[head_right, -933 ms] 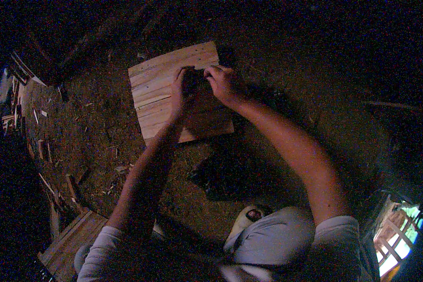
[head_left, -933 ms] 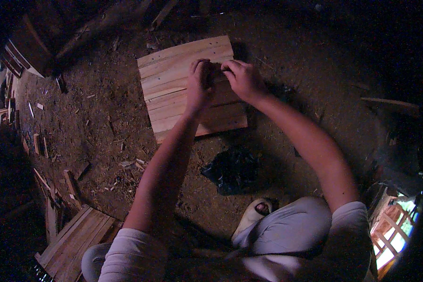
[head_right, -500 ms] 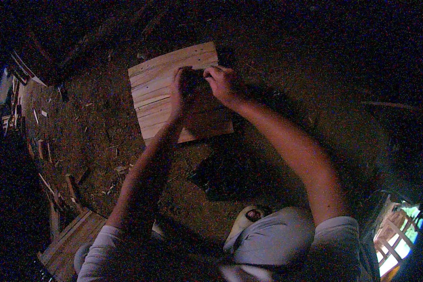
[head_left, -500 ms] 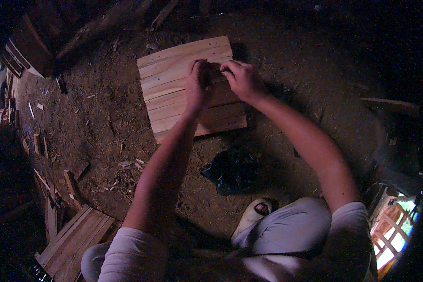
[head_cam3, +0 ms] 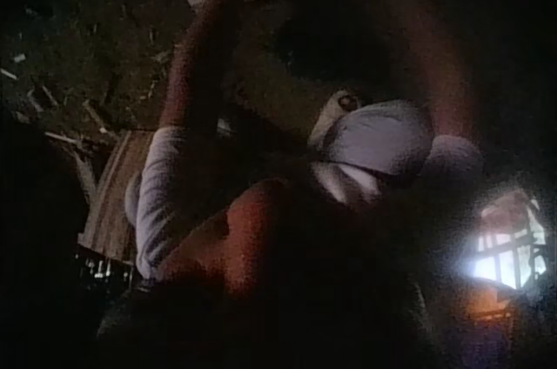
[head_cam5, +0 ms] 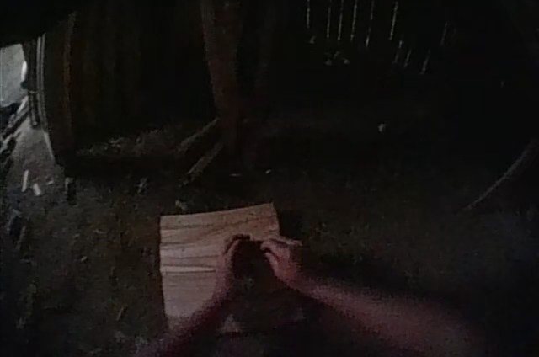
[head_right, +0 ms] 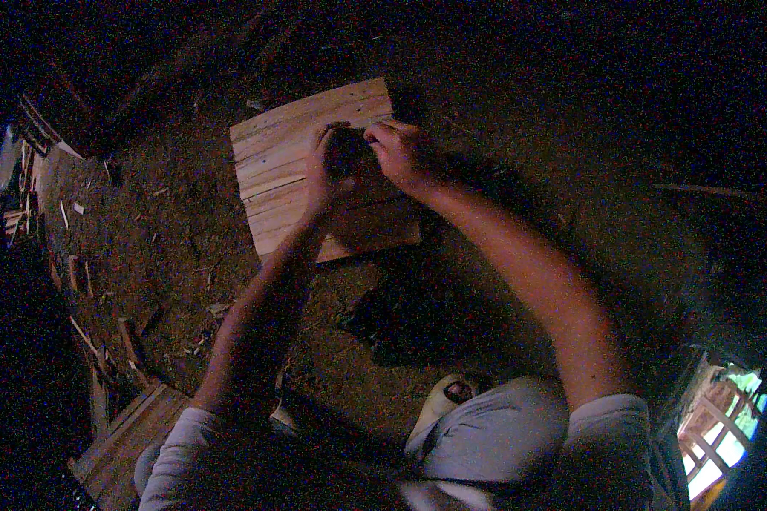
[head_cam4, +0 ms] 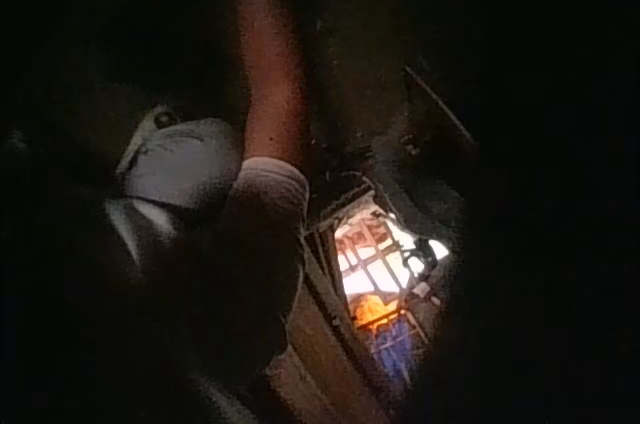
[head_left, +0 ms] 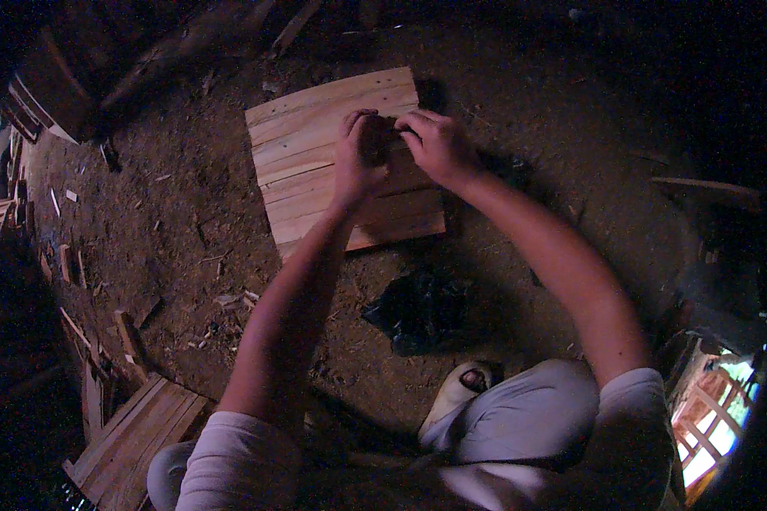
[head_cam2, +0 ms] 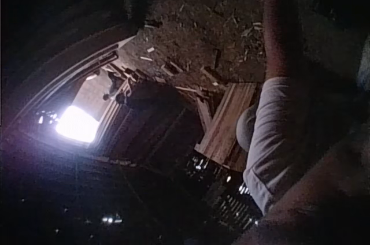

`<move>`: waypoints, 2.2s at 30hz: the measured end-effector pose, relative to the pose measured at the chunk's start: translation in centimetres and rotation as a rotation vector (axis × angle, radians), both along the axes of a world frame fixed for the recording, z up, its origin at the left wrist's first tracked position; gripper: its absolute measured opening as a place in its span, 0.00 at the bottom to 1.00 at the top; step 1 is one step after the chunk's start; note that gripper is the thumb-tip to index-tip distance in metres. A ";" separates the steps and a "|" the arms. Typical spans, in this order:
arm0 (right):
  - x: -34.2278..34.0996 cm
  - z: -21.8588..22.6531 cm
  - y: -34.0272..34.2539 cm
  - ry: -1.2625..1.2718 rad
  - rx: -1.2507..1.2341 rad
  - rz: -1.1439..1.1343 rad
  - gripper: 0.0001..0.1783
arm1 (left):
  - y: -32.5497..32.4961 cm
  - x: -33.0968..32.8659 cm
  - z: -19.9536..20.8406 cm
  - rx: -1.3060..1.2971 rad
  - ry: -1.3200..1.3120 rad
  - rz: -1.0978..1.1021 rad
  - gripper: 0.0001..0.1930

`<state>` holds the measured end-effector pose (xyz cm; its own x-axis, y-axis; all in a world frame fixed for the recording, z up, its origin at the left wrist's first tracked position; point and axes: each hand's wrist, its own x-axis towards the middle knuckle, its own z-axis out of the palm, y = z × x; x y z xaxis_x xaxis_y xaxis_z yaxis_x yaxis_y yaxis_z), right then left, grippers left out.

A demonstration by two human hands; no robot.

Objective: The person assembles a small wooden frame by hand, using a hammer to drive nails into the wood. They position planks, align them, and hammer nails to secure the structure.

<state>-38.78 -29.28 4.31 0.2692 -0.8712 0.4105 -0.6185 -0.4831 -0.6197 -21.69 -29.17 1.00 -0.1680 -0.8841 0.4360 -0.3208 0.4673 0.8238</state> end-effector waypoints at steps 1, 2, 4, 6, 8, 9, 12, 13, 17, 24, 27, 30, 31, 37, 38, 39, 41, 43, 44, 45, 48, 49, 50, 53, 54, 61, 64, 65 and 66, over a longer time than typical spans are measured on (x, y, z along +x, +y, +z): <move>-0.2 -0.1 0.0 0.002 0.000 0.012 0.07 | 0.0 0.1 0.0 -0.010 0.025 -0.034 0.25; -0.4 -0.1 -0.1 0.004 -0.001 0.023 0.07 | 0.1 0.0 0.0 -0.019 0.049 -0.069 0.24; -0.9 -0.5 -0.2 0.016 -0.008 0.031 0.07 | 0.1 -0.4 0.3 -0.040 -0.018 -0.042 0.23; -0.7 -0.5 -0.5 0.029 -0.025 0.034 0.08 | -0.3 -0.3 -0.1 0.025 0.057 -0.033 0.22; -0.1 -0.2 -0.6 0.032 -0.033 0.087 0.09 | -0.8 0.1 -1.6 0.109 0.189 -0.035 0.20; -0.4 -0.3 -0.6 0.037 -0.034 0.104 0.09 | -0.9 -0.2 -1.6 0.119 0.214 -0.040 0.20; -0.7 -0.5 -0.6 -0.006 -0.078 0.135 0.11 | -0.9 -0.6 -1.2 0.001 0.072 -0.017 0.17; -1.0 -0.3 -0.4 0.004 -0.110 0.122 0.11 | -1.0 -0.8 -1.0 0.013 0.063 -0.016 0.16; -4.5 2.9 3.5 -0.010 0.005 -0.075 0.16 | -0.2 -0.5 0.0 -0.109 -0.111 0.027 0.14; -13.9 3.1 17.2 0.700 0.775 -0.537 0.21 | -0.6 -0.1 -0.8 -0.123 -0.124 0.021 0.13; -14.4 1.5 20.0 0.782 0.892 -0.629 0.23 | -0.4 -0.6 0.0 -0.113 -0.112 -0.010 0.12; -14.4 -0.3 22.1 0.760 0.690 -0.626 0.24 | 0.1 -0.9 1.5 -0.083 -0.098 -0.002 0.10; -14.0 -0.2 22.0 0.732 0.672 -0.615 0.23 | 0.0 -0.8 0.4 -0.116 -0.065 0.045 0.09; -14.0 0.2 21.8 0.656 0.657 -0.593 0.20 | -0.2 -0.8 0.8 -0.099 -0.091 0.007 0.08; -14.4 -0.1 22.1 0.633 0.620 -0.582 0.20 | 0.1 -1.4 1.5 -0.089 -0.057 0.010 0.08; -14.1 0.1 21.9 0.640 0.665 -0.600 0.19 | 0.1 -1.0 1.2 -0.106 -0.075 0.022 0.09; -13.6 0.5 21.4 0.655 0.756 -0.637 0.16 | 0.0 -0.4 0.7 -0.139 -0.112 0.044 0.11; -14.3 0.6 22.1 0.432 0.712 -0.650 0.16 | 0.0 -0.4 1.0 -0.116 -0.148 -0.014 0.11; -14.8 0.6 22.4 0.321 0.689 -0.655 0.16 | 0.0 -0.5 1.1 -0.105 -0.165 -0.044 0.12; -15.0 0.4 22.4 0.246 0.592 -0.616 0.16 | -0.2 -0.4 0.6 -0.109 -0.182 -0.022 0.12; -15.1 0.5 21.9 0.011 0.456 -0.535 0.17 | -0.5 -0.7 -0.2 -0.111 -0.183 0.007 0.11; -14.1 1.7 21.3 -0.079 0.513 -0.532 0.17 | -0.2 -0.9 0.1 -0.102 -0.155 -0.006 0.11; -13.2 3.2 20.4 -0.092 0.550 -0.499 0.18 | -0.1 -1.1 0.5 -0.093 -0.127 -0.020 0.11; -9.0 9.2 16.7 0.022 0.607 -0.316 0.24 | -0.4 -0.6 -1.3 0.119 0.169 -0.008 0.10; -8.5 8.6 16.1 0.133 0.554 -0.305 0.21 | -0.5 -0.6 -1.5 0.143 0.208 -0.010 0.10; -7.1 6.7 14.6 0.243 0.383 -0.247 0.17 | -0.6 -0.7 -0.7 -0.256 -0.105 -0.006 0.10; -6.8 6.7 14.9 0.183 0.313 -0.245 0.17 | -0.5 -0.7 -0.4 -0.120 0.006 -0.031 0.10; -6.6 6.7 15.0 0.166 0.306 -0.242 0.17 | -0.4 -0.7 -0.4 -0.101 0.007 -0.032 0.10; -6.4 6.9 14.8 0.217 0.365 -0.257 0.17 | -0.4 -0.7 -0.5 -0.083 0.010 -0.035 0.10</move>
